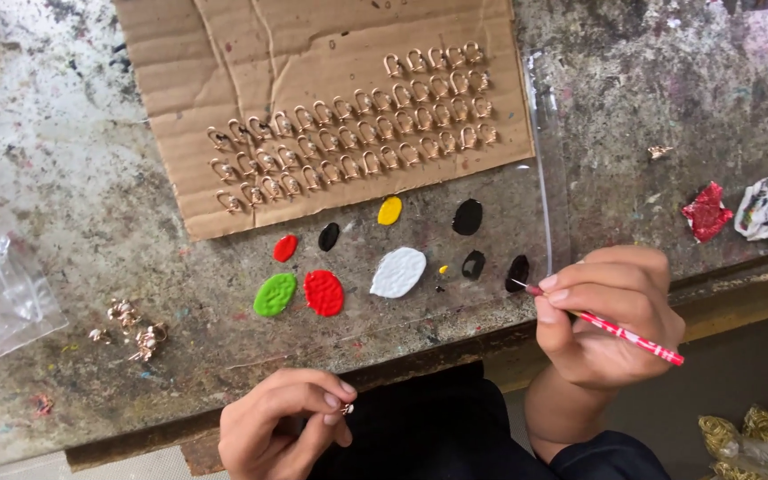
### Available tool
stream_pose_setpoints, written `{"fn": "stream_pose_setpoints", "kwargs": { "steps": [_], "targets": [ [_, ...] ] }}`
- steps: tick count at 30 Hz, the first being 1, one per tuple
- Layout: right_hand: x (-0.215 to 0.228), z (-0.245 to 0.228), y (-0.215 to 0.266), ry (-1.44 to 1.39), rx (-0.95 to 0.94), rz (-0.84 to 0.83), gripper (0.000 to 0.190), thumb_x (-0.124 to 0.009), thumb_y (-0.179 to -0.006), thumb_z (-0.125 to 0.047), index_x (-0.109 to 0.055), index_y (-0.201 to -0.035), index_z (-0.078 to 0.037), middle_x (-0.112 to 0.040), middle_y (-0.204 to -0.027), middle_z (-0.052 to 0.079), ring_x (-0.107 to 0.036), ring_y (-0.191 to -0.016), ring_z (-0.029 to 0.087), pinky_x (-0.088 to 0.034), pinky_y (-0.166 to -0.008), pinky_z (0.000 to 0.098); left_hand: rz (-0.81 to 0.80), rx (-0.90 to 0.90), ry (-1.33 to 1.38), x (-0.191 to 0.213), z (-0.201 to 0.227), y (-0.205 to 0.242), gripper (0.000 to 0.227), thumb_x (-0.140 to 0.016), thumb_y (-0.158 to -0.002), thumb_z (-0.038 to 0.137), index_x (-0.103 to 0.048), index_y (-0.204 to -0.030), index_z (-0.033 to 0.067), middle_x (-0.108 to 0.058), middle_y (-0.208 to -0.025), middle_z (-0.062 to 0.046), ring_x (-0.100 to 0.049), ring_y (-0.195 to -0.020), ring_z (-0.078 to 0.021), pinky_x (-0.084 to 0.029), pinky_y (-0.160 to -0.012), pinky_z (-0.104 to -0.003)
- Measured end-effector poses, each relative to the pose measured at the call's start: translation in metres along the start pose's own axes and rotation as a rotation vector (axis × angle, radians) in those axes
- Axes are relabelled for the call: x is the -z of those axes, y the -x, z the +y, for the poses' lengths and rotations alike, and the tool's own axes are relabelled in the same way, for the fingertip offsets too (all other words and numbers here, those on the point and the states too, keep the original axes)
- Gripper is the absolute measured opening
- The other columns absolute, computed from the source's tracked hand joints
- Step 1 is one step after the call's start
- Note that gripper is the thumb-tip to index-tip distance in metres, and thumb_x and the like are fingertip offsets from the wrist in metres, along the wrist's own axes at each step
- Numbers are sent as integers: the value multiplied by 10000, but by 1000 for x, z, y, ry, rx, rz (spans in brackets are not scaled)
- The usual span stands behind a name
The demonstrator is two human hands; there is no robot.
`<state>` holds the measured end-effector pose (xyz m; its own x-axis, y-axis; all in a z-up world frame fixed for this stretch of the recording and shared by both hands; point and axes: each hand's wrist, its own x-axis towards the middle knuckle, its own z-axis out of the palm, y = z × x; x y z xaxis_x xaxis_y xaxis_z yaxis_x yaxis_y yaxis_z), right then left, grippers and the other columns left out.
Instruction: Applying colored paint to small jewelry components using a fine-tipped brush.
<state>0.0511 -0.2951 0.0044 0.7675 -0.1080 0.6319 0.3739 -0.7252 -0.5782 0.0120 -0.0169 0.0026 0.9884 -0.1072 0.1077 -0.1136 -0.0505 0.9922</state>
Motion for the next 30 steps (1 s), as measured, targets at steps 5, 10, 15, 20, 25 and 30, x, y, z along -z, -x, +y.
{"fn": "stream_pose_setpoints", "kwargs": {
  "steps": [5, 10, 15, 20, 25, 30],
  "targets": [
    [-2, 16, 19, -236, 61, 143, 160, -672, -919, -154, -529, -894, -87, -558, -802, 65, -535, -706, 183, -490, -669, 310, -8, -45, 78, 5, -1, -3, 63, -634, -894, -11, -626, -850, 33, -741, -867, -201, -710, -429, -106, -595, -497, -154],
    [-20, -41, 29, -671, -26, -185, 229, -664, -996, -359, -635, -909, -149, -608, -954, 39, -768, -650, 155, -745, -581, 219, 3, 11, 55, 18, 6, -6, 87, -637, -943, 58, -627, -870, 12, -707, -745, -109, -787, -638, -161, -609, -590, -203],
    [-65, -99, 26, -844, -73, -344, 119, -680, -938, -179, -631, -883, -87, -673, -845, 68, -793, -675, 197, -729, -609, 240, -143, 83, 170, 37, 6, -2, 71, -583, -1010, 35, -628, -978, -9, -734, -899, -149, -706, -685, -172, -594, -619, -211],
    [-70, -99, 31, -652, -39, -335, 111, -675, -888, -137, -572, -866, -100, -640, -771, 67, -803, -655, 220, -729, -598, 230, -140, 84, 138, 43, 3, 0, 81, -580, -1019, 56, -633, -1000, -1, -731, -925, -125, -738, -781, -191, -615, -714, -244],
    [-61, -97, 25, -573, -54, -461, 109, -697, -870, -134, -590, -887, -121, -680, -803, 41, -865, -727, 204, -749, -667, 192, -142, 55, 106, 41, 1, -3, 64, -587, -1001, 27, -628, -977, -14, -715, -900, -129, -737, -792, -211, -612, -732, -257],
    [-61, -92, 22, -516, 14, -482, 96, -700, -878, -147, -606, -888, -166, -726, -812, 4, -868, -758, 141, -660, -629, 148, -146, 46, 61, 39, -1, -2, 75, -572, -1009, 41, -625, -976, -2, -717, -910, -122, -735, -786, -206, -603, -754, -262]
  ]
}}
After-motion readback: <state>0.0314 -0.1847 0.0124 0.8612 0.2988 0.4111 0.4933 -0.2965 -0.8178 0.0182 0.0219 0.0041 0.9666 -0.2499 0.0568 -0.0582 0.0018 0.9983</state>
